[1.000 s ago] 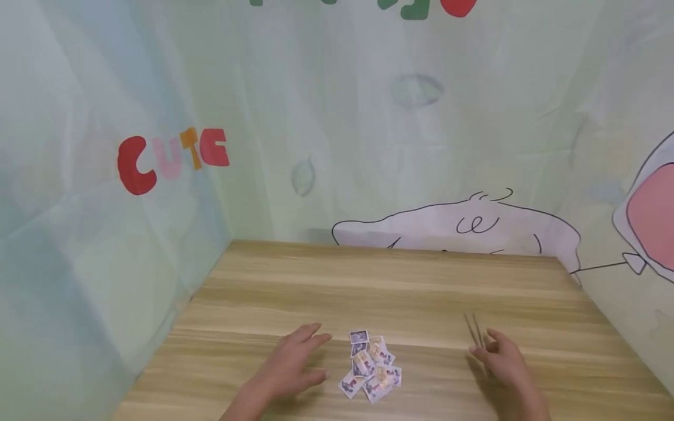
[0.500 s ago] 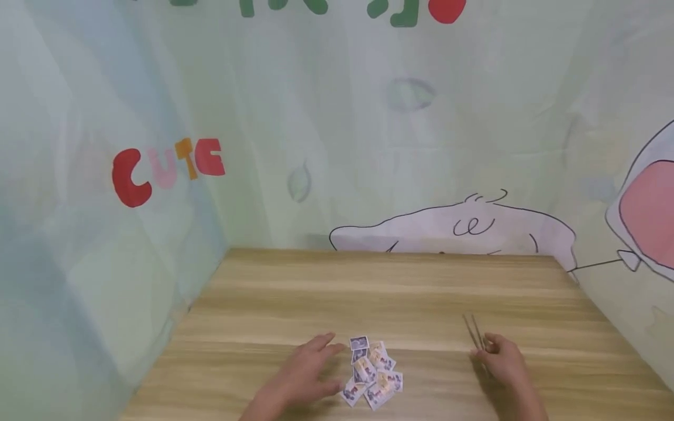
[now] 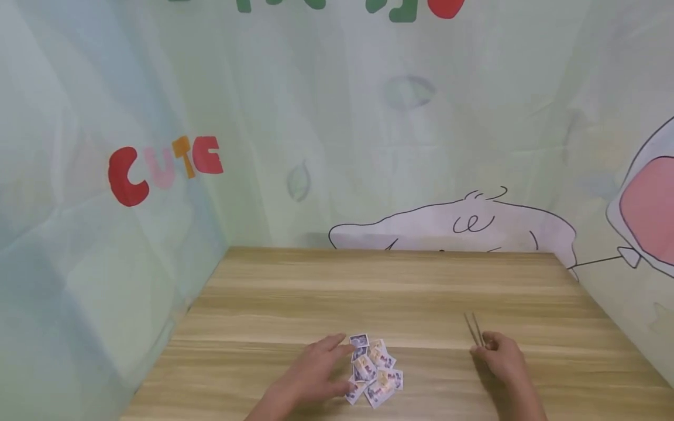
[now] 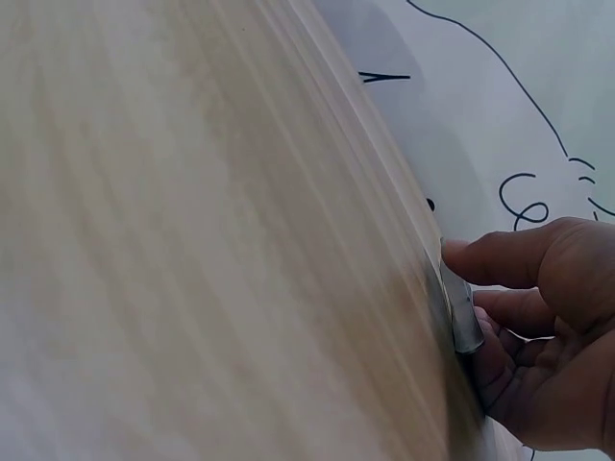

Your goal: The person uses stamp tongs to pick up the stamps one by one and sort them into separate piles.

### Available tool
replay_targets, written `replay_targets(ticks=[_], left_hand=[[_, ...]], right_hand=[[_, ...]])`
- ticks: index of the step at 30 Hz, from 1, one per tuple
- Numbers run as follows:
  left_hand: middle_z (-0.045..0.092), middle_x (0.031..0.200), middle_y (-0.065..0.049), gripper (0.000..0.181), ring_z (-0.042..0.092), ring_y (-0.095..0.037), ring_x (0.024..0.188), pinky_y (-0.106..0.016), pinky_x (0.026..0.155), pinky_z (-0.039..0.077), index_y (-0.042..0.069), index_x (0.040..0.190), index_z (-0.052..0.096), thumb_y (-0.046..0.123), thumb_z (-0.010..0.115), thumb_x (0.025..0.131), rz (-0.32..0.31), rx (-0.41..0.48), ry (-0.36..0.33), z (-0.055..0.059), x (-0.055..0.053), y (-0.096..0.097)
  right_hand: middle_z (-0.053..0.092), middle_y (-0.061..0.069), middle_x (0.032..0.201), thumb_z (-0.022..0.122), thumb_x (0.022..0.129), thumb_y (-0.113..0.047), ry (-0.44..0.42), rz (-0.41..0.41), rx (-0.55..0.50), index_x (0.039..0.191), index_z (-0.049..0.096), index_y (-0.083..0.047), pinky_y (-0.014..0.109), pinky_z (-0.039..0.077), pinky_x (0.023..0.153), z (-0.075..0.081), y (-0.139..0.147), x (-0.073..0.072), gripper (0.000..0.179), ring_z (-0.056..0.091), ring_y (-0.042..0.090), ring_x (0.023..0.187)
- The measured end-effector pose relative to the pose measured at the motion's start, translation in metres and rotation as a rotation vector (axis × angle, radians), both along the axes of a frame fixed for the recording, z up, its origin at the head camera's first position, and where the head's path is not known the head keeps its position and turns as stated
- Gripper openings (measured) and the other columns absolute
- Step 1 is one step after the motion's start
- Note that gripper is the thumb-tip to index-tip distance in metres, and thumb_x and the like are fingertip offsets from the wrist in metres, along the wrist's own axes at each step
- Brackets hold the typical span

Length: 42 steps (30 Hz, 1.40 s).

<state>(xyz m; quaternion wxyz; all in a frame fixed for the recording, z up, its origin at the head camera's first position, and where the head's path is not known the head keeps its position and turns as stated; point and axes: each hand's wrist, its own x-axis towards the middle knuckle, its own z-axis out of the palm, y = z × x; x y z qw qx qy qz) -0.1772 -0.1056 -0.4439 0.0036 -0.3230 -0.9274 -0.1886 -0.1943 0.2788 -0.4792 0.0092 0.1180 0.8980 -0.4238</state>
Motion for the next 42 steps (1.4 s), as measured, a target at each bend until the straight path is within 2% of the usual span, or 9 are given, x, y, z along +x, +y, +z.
replay_targets(ticks=[11, 18, 22, 30, 38, 42], left_hand=[[0.043, 0.137, -0.014, 0.066, 0.042, -0.028, 0.123, -0.052, 0.096, 0.036, 0.015, 0.131, 0.052, 0.043, 0.07, 0.075, -0.047, -0.076, 0.01, -0.005, -0.003, 0.012], [0.042, 0.138, -0.012, 0.065, 0.039, -0.03, 0.125, -0.055, 0.098, 0.033, 0.016, 0.13, 0.054, 0.036, 0.074, 0.071, -0.056, -0.09, -0.043, -0.01, -0.002, 0.019], [0.042, 0.139, -0.011, 0.066, 0.039, -0.03, 0.126, -0.054, 0.098, 0.033, 0.017, 0.129, 0.055, 0.034, 0.075, 0.069, -0.061, -0.103, -0.049, -0.012, -0.001, 0.022], [0.043, 0.138, -0.009, 0.063, 0.039, -0.026, 0.126, -0.048, 0.098, 0.036, 0.018, 0.128, 0.056, 0.033, 0.073, 0.069, -0.069, -0.145, -0.019, -0.013, -0.001, 0.026], [0.046, 0.135, -0.008, 0.058, 0.04, -0.024, 0.125, -0.043, 0.098, 0.037, 0.018, 0.125, 0.058, 0.035, 0.072, 0.072, -0.119, -0.171, -0.005, -0.015, -0.005, 0.031], [0.046, 0.135, -0.008, 0.056, 0.04, -0.025, 0.125, -0.043, 0.098, 0.037, 0.02, 0.124, 0.058, 0.036, 0.073, 0.072, -0.12, -0.171, -0.006, -0.017, -0.005, 0.033]], right_hand=[[0.056, 0.03, 0.103, 0.068, 0.082, -0.018, 0.015, 0.012, 0.011, 0.124, 0.042, 0.017, 0.054, 0.046, 0.078, -0.005, 0.001, -0.004, 0.06, 0.055, 0.041, 0.092], [0.057, 0.027, 0.1, 0.068, 0.081, -0.015, 0.015, -0.005, 0.022, 0.122, 0.044, 0.016, 0.054, 0.044, 0.078, -0.008, 0.0, -0.003, 0.057, 0.054, 0.04, 0.091], [0.058, 0.025, 0.098, 0.068, 0.08, -0.012, 0.028, -0.013, 0.03, 0.12, 0.047, 0.015, 0.054, 0.043, 0.078, -0.008, -0.001, -0.003, 0.052, 0.054, 0.039, 0.09], [0.059, 0.022, 0.096, 0.067, 0.08, -0.008, 0.035, -0.03, 0.028, 0.119, 0.049, 0.013, 0.053, 0.043, 0.076, -0.006, -0.002, -0.001, 0.048, 0.054, 0.037, 0.089], [0.058, 0.028, 0.1, 0.067, 0.079, -0.009, 0.051, -0.043, 0.05, 0.118, 0.052, 0.011, 0.056, 0.041, 0.079, -0.007, 0.001, -0.002, 0.046, 0.054, 0.041, 0.091], [0.058, 0.029, 0.101, 0.066, 0.08, -0.009, 0.043, -0.039, 0.063, 0.117, 0.052, 0.011, 0.056, 0.041, 0.079, -0.006, 0.001, -0.003, 0.045, 0.054, 0.041, 0.091]])
